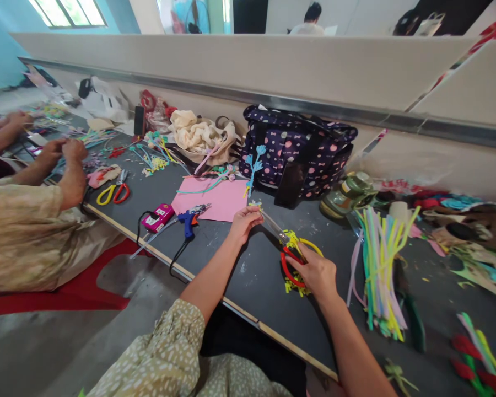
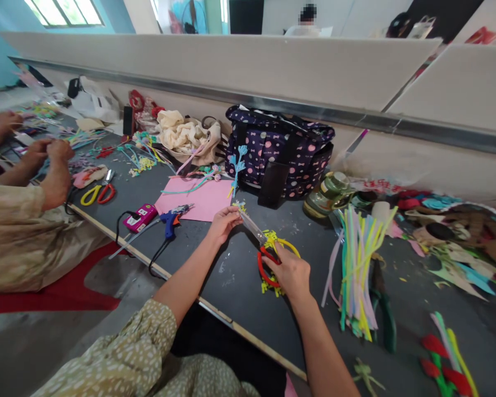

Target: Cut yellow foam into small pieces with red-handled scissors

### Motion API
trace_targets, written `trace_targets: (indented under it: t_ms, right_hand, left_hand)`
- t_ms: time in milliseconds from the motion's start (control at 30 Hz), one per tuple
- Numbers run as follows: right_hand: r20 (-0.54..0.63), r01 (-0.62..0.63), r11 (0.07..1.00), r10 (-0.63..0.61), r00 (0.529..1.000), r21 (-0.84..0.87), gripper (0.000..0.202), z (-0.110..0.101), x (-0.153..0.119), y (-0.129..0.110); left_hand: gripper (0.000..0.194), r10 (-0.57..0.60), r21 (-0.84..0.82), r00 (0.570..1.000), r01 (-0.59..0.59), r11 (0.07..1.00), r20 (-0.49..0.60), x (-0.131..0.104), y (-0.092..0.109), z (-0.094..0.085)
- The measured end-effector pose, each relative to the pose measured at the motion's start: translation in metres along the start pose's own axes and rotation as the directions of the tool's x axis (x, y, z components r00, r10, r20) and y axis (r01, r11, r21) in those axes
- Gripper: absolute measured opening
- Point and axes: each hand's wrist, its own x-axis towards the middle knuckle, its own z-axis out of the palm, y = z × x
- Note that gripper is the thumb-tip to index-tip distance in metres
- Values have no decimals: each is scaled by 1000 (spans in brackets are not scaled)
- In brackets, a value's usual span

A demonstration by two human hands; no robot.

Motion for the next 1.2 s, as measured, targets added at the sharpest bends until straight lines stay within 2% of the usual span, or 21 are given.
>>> trace_targets:
  t_ms: [300, 533, 1200]
  right_hand:
    - [34, -3, 999, 4, 999, -37, 45, 1, 1, 0]
    - [77, -106, 992, 111, 991, -67, 51, -8, 8, -11]
    - [52, -66, 996, 69, 996, -67, 47, -2, 1, -5]
  left_hand:
    - [32, -19, 8, 1000, 19, 1000, -10, 0, 0, -1]
    - [31, -24, -27, 999, 23, 999, -26, 3, -1, -3]
    - [26, -42, -105, 999, 42, 994, 6, 2, 3, -2]
